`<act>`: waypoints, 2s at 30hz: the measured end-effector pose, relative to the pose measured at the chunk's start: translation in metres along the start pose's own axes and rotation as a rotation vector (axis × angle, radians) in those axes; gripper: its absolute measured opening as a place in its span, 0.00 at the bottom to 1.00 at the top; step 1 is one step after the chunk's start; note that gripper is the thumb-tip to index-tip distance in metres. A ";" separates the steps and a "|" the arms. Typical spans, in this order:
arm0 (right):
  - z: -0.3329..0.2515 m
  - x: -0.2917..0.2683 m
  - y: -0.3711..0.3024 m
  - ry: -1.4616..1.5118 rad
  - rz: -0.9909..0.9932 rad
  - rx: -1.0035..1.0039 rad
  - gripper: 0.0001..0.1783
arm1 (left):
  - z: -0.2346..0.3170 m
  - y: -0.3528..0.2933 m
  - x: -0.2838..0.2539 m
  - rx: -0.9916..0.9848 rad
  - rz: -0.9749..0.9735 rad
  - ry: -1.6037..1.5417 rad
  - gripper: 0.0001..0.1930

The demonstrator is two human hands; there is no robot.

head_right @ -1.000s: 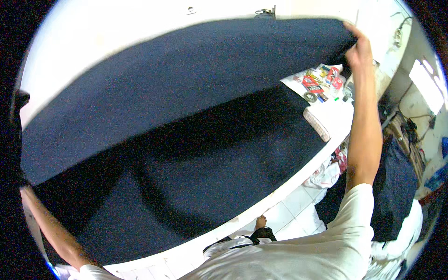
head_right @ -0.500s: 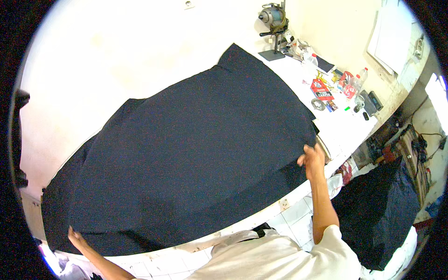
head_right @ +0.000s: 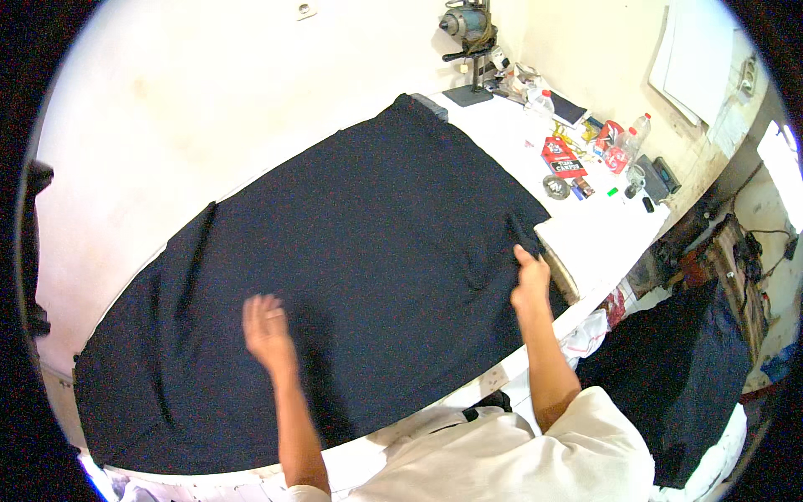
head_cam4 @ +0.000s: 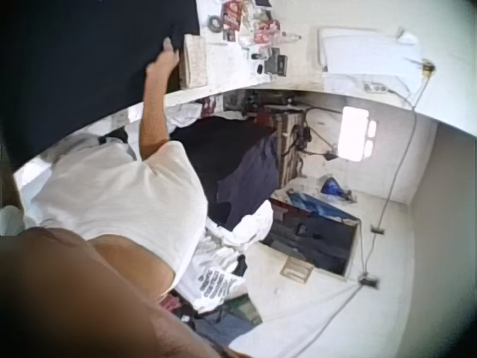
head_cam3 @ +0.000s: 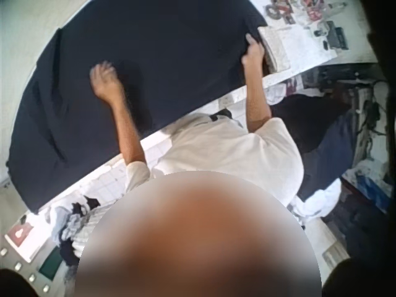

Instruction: The person spreads a large black fabric on a table, smooths it, and uses shears to cut a rectangular piece. The cut piece is folded and placed on the table. The process is repeated with another section of the fabric.

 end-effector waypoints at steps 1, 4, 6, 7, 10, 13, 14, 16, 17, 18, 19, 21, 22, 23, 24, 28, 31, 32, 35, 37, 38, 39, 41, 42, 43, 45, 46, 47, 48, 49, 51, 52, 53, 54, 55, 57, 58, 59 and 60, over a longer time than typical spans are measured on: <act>-0.024 0.024 -0.012 -0.229 -0.087 -0.330 0.18 | 0.023 -0.027 0.073 -0.164 -0.246 -0.349 0.31; -0.035 0.087 -0.072 -1.008 -1.040 -0.860 0.13 | 0.091 -0.101 0.225 -0.466 -0.767 -0.831 0.56; -0.032 0.065 -0.075 -1.105 -1.395 -0.675 0.23 | 0.095 -0.128 0.262 -0.642 -0.560 -0.727 0.52; -0.050 0.051 -0.055 -1.098 -1.232 -0.779 0.31 | 0.086 -0.136 0.271 -0.759 -0.378 -0.540 0.48; -0.088 -0.022 0.043 -1.783 -0.393 -0.745 0.56 | 0.080 -0.135 0.274 -0.676 0.076 -0.461 0.31; -0.096 -0.075 0.109 -1.742 -0.367 -0.430 0.65 | 0.059 -0.158 0.249 -0.925 0.442 -0.147 0.23; -0.098 -0.083 0.125 -1.735 -0.368 -0.419 0.66 | 0.057 -0.164 0.237 -0.891 0.513 -0.109 0.23; -0.105 -0.100 0.156 -1.736 -0.369 -0.418 0.68 | 0.060 -0.178 0.211 -0.712 0.578 -0.049 0.24; -0.114 -0.109 0.174 -1.766 -0.315 -0.470 0.68 | 0.063 -0.186 0.200 -0.604 0.609 -0.009 0.24; -0.120 -0.123 0.203 -1.754 -0.269 -0.381 0.68 | 0.064 -0.195 0.192 -0.566 0.592 0.142 0.24; -0.121 -0.136 0.232 -1.731 -0.251 -0.312 0.69 | 0.064 -0.205 0.186 -0.549 0.583 0.307 0.24; -0.115 -0.163 0.281 -1.604 -0.247 -0.156 0.69 | 0.062 -0.216 0.183 -0.531 0.548 0.568 0.24; -0.106 -0.171 0.295 -1.657 -0.227 -0.199 0.70 | 0.061 -0.218 0.185 -0.527 0.532 0.660 0.24; -0.092 -0.177 0.305 -1.795 -0.226 -0.218 0.70 | 0.058 -0.217 0.191 -0.515 0.466 0.743 0.24; -0.080 -0.184 0.310 -1.825 -0.210 -0.235 0.70 | 0.053 -0.219 0.192 -0.568 0.492 0.721 0.25; -0.046 -0.167 0.330 -1.975 -0.111 -0.070 0.64 | 0.052 -0.214 0.204 -0.544 0.541 0.664 0.26; -0.056 -0.010 0.360 -1.479 -0.409 -0.740 0.45 | 0.059 -0.211 0.206 -0.488 0.599 0.767 0.24; -0.044 0.049 0.373 -1.285 -0.512 -0.700 0.42 | 0.057 -0.212 0.205 -0.511 0.601 0.781 0.24; 0.008 0.251 0.408 -1.192 -0.615 -0.880 0.44 | 0.044 -0.216 0.204 -0.612 0.555 0.780 0.27; 0.046 0.358 0.425 -1.290 -0.599 -0.962 0.49 | 0.043 -0.213 0.205 -0.583 0.529 0.885 0.26; 0.067 0.393 0.439 -1.471 -0.558 -0.865 0.52 | 0.042 -0.213 0.205 -0.588 0.549 0.864 0.26; 0.083 0.417 0.451 -1.610 -0.522 -0.782 0.56 | 0.043 -0.211 0.205 -0.579 0.551 0.874 0.26; 0.096 0.437 0.478 -1.653 -0.442 -0.554 0.59 | 0.044 -0.209 0.208 -0.610 0.559 0.883 0.25; 0.096 0.442 0.491 -1.638 -0.391 -0.472 0.61 | 0.052 -0.204 0.211 -0.555 0.555 0.938 0.26; 0.097 0.447 0.503 -1.614 -0.442 -0.414 0.61 | 0.059 -0.199 0.214 -0.518 0.537 1.011 0.26; 0.094 0.446 0.531 -1.528 -0.515 -0.369 0.63 | 0.060 -0.201 0.216 -0.711 0.527 0.959 0.23; 0.092 0.447 0.543 -1.562 -0.481 -0.406 0.61 | 0.064 -0.196 0.217 -0.710 0.525 0.945 0.25; 0.091 0.444 0.560 -1.538 -0.487 -0.362 0.64 | 0.070 -0.193 0.219 -0.700 0.534 0.928 0.28; 0.090 0.437 0.573 -1.482 -0.451 -0.364 0.64 | 0.074 -0.190 0.220 -0.684 0.551 0.910 0.30; 0.092 0.425 0.589 -1.391 -0.474 -0.280 0.63 | 0.076 -0.188 0.220 -0.683 0.554 0.898 0.29; 0.094 0.396 0.607 -1.284 -0.430 -0.221 0.61 | 0.075 -0.189 0.219 -0.672 0.571 0.866 0.27; 0.094 0.377 0.613 -1.217 -0.398 -0.206 0.60 | 0.072 -0.191 0.217 -0.676 0.578 0.849 0.28; 0.096 0.349 0.618 -1.284 -0.329 -0.165 0.58 | 0.067 -0.195 0.215 -0.684 0.578 0.837 0.28; 0.096 0.324 0.617 -1.374 -0.283 -0.183 0.57 | 0.062 -0.199 0.212 -0.695 0.574 0.828 0.28; 0.095 0.301 0.615 -1.426 -0.244 -0.232 0.55 | 0.060 -0.202 0.209 -0.668 0.594 0.811 0.27; 0.094 0.261 0.604 -1.573 -0.196 -0.396 0.51 | 0.061 -0.204 0.204 -0.616 0.646 0.789 0.24; 0.093 0.244 0.597 -1.592 -0.197 -0.465 0.51 | 0.058 -0.201 0.205 -0.682 0.591 0.801 0.25; 0.094 0.230 0.592 -1.656 -0.216 -0.481 0.52 | 0.064 -0.192 0.209 -0.661 0.557 0.895 0.26; 0.094 0.216 0.588 -1.660 -0.234 -0.423 0.51 | 0.071 -0.181 0.215 -0.669 0.497 0.984 0.26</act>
Point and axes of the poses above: each hand's wrist, its own y-axis towards the middle knuckle, its own x-axis out of the palm, z = x × y, the point moved 7 cm from there along y, towards the middle knuckle, and after that the axes turned 2 degrees about -x, right-handed, at the moved point
